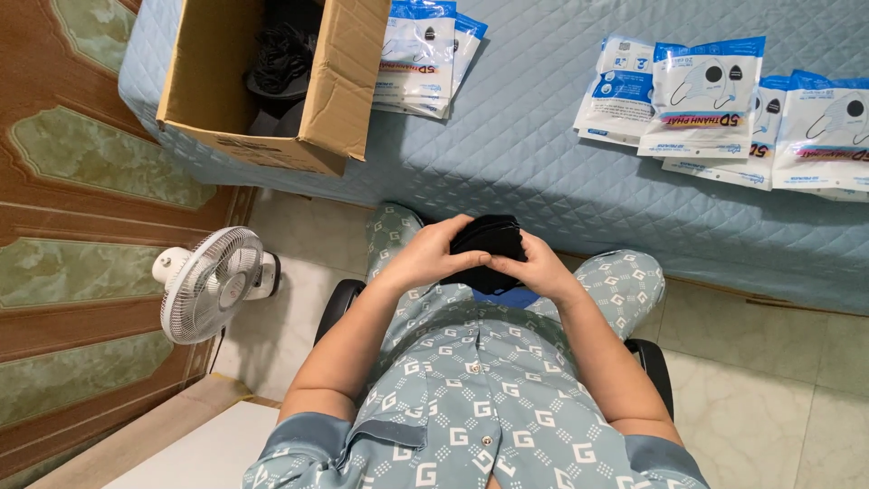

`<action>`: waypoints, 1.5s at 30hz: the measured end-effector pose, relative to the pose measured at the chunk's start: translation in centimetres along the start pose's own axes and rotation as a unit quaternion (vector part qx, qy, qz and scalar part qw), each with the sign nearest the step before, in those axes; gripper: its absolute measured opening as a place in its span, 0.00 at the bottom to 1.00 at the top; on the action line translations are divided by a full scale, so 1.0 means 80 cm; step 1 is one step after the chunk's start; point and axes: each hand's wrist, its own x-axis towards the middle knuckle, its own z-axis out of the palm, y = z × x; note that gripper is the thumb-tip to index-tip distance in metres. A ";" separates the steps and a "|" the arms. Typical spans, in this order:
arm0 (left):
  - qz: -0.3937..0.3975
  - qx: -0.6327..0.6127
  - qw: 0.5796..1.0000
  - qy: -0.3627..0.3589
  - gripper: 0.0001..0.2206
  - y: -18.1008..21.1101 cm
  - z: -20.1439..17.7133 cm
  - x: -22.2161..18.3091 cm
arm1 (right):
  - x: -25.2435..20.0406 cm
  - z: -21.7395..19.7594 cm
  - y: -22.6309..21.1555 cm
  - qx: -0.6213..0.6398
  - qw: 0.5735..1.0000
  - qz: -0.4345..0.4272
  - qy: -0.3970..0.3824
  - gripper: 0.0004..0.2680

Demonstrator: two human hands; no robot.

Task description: Inspecting and organizing black face masks from a cardboard box onto a work surface.

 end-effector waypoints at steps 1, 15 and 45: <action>0.001 0.001 1.000 0.001 0.29 -0.017 0.007 0.003 | -0.004 0.002 -0.008 0.000 1.000 -0.001 0.000 0.09; 0.031 -0.083 0.973 0.214 0.12 -0.055 -0.001 0.000 | -0.020 -0.013 -0.019 0.068 0.996 0.041 0.032 0.32; 0.123 -0.118 0.967 0.190 0.56 -0.071 0.033 0.007 | -0.015 0.011 -0.043 0.122 0.977 -0.020 0.174 0.15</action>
